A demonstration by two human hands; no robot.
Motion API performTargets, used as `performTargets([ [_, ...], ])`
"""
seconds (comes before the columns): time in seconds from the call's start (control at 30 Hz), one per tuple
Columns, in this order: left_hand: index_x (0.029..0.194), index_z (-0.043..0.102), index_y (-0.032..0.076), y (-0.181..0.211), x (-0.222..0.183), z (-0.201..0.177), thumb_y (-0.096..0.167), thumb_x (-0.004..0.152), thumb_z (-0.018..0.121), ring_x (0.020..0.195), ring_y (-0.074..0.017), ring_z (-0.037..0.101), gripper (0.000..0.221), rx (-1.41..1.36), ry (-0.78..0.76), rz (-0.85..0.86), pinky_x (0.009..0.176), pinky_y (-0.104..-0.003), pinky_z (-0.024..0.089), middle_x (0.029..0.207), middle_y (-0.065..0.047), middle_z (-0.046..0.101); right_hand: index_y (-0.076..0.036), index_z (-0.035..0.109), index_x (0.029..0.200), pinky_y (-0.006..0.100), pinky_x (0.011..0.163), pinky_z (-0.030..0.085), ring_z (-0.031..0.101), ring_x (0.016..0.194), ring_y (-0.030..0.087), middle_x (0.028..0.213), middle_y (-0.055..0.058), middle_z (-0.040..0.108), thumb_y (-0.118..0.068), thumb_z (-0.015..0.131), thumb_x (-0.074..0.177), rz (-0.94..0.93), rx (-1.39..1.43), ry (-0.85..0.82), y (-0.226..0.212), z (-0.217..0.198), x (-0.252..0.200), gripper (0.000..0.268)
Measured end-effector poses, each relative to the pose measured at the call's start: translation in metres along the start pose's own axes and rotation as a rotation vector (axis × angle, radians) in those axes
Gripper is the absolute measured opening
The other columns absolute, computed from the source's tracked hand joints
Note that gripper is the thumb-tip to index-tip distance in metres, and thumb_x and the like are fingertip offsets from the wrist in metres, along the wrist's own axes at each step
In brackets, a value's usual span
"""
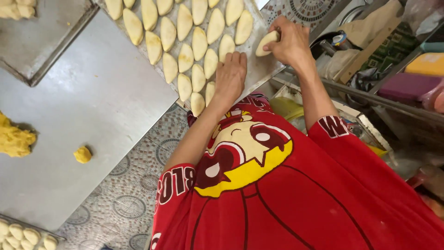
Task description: Shaping and filling dough to prepare buns on a metal production table
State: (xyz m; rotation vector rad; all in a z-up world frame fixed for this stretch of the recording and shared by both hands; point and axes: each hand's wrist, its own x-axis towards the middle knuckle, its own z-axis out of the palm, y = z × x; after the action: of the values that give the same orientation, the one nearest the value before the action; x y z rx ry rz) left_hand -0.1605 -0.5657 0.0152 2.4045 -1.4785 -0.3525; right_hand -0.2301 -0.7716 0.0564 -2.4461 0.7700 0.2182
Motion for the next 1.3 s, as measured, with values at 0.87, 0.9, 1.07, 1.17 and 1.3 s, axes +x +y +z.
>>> performTargets([
  [0.87,0.102,0.045,0.010,-0.012,0.062,0.005,0.012,0.080,0.076,0.074,-0.0409,0.066,0.038,-0.197,-0.191,-0.180,0.058,-0.055,0.048,0.082,-0.016,0.068,-0.017,0.065,0.111,0.052,0.106,0.029,0.066,0.103,0.026,0.100,0.003,0.073,-0.012,0.087,0.081,0.118,0.278,-0.179,0.003,0.022,0.020,0.038],
  [0.9,0.102,0.054,0.011,-0.007,0.059,0.004,0.007,0.082,0.070,0.079,-0.0374,0.066,0.026,0.023,-0.104,-0.122,0.056,-0.052,0.051,0.086,-0.013,0.068,-0.015,0.068,0.115,0.052,0.101,0.030,0.059,0.111,0.030,0.110,0.007,0.063,-0.020,0.090,0.079,0.009,0.154,-0.064,0.007,0.029,0.019,0.042],
  [1.07,0.098,0.057,0.003,-0.004,0.023,-0.025,-0.012,0.083,0.062,0.073,-0.0283,0.051,0.022,0.060,0.137,0.104,0.044,-0.040,0.044,0.088,-0.012,0.052,-0.008,0.070,0.123,0.042,0.089,0.035,0.054,0.104,0.027,0.116,0.010,0.061,-0.029,0.094,0.082,-0.279,-0.162,0.395,0.023,0.056,-0.003,0.052],
  [1.17,0.122,0.064,0.005,-0.016,0.007,-0.008,-0.010,0.083,0.061,0.096,-0.0314,0.054,0.042,-0.006,0.092,0.236,0.069,-0.044,0.045,0.115,-0.010,0.057,-0.013,0.072,0.105,0.037,0.086,0.032,0.049,0.095,0.021,0.099,0.001,0.060,-0.029,0.084,0.096,-0.370,-0.174,0.445,0.020,0.068,-0.008,0.022],
  [1.3,0.152,0.042,0.000,-0.009,-0.012,-0.018,0.001,0.098,0.062,0.137,-0.0322,0.034,0.058,0.068,-0.095,0.265,0.108,-0.051,0.025,0.155,-0.017,0.037,-0.011,0.068,0.117,0.044,0.091,0.034,0.051,0.110,0.026,0.118,0.004,0.063,-0.032,0.073,0.102,-0.385,-0.240,0.520,0.009,0.059,-0.019,0.026],
])
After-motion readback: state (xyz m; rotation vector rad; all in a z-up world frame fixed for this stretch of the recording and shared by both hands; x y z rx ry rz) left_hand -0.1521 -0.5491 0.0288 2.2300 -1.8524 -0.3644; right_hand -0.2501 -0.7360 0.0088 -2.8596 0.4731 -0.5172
